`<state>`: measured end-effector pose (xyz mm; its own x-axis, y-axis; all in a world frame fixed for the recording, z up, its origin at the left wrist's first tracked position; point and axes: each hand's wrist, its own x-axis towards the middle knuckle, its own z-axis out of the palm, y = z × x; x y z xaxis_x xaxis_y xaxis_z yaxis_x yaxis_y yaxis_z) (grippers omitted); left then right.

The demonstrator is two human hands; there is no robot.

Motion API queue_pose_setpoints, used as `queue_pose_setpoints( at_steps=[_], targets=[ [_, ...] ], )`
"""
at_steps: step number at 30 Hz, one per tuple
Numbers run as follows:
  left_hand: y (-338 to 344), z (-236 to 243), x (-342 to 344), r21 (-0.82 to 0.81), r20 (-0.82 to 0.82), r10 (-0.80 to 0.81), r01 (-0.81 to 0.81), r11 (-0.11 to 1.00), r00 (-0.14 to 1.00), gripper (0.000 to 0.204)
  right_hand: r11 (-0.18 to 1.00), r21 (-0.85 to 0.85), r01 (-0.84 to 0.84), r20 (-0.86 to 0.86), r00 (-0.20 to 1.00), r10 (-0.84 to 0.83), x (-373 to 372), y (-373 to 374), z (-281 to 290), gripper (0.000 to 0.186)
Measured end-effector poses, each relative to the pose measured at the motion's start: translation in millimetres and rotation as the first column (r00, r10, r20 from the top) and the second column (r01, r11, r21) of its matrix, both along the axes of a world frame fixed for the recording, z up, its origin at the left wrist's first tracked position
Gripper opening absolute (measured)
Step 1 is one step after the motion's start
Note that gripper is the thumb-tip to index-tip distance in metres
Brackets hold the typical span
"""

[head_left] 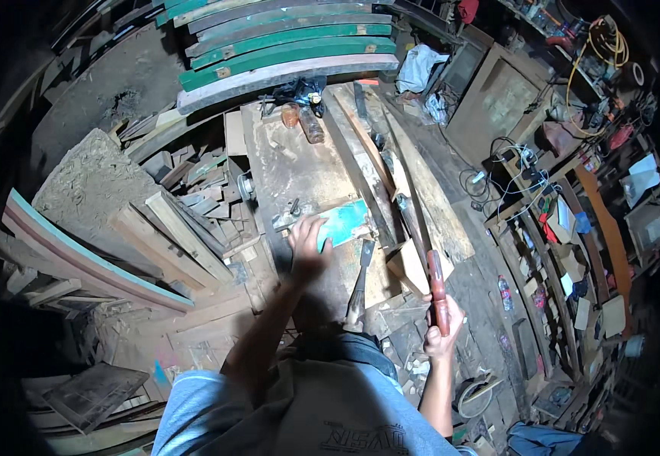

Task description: Using a hand saw and hammer to cut and join wooden components in a workshop.

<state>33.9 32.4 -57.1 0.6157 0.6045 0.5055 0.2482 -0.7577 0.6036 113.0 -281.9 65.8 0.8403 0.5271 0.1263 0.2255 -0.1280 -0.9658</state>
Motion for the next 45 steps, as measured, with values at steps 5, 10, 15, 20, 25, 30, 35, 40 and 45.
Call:
queue_pose_setpoints(
  at_steps=[5, 10, 15, 20, 25, 30, 35, 40, 45],
  targets=[
    [-44.2, -33.8, -53.5, -0.062, 0.032, 0.052, -0.049, 0.997, 0.998, 0.053, 0.998, -0.038, -0.057, 0.136, 0.989, 0.062, 9.6, 19.9, 1.3, 0.091],
    [-41.5, -23.4, -49.3, -0.101, 0.017, 0.029, -0.027, 0.995, 0.999, 0.059, 0.970, -0.180, -0.162, 0.270, 0.940, 0.207, 36.6, 44.3, -30.9, 0.075],
    [-13.8, -29.1, -38.7, -0.464, 0.099, 0.353, -0.271, 0.843, 0.930, 0.077, 0.937, -0.275, -0.214, 0.453, 0.831, 0.322, 48.7, 62.7, -54.3, 0.054],
    [13.1, -101.9, -40.3, -0.593, 0.256, 0.367, -0.155, 0.791, 0.894, 0.089, 0.879, -0.370, -0.301, 0.637, 0.606, 0.476, 41.1, 95.7, -49.8, 0.039],
    [9.3, -40.3, -12.5, -0.869, 0.044, 0.309, -0.116, 0.481, 0.950, 0.093, 0.694, -0.652, -0.304, 0.527, 0.476, 0.704, 59.4, 83.9, -29.2, 0.031],
    [4.1, -38.0, -18.9, -0.945, 0.081, 0.409, -0.060, 0.322, 0.909, 0.072, 0.591, -0.668, -0.452, 0.447, 0.392, 0.804, 69.0, 83.8, -50.7, 0.017],
    [-21.5, -15.9, -11.7, -0.906, -0.014, 0.483, -0.215, 0.364, 0.875, 0.098, 0.825, -0.346, -0.447, 0.337, 0.761, 0.554, 72.8, 87.8, -44.5, 0.022],
    [-51.3, 19.6, -10.1, -0.702, 0.147, 0.558, -0.312, 0.641, 0.817, 0.074, 0.961, 0.048, -0.272, 0.226, 0.940, 0.255, 130.0, 67.9, -25.4, 0.023],
    [-88.2, 56.1, -2.8, -0.609, 0.276, 0.593, -0.339, 0.716, 0.756, 0.060, 0.938, 0.284, -0.199, 0.160, 0.974, 0.158, 184.3, 24.0, -33.2, 0.021]
  ],
)
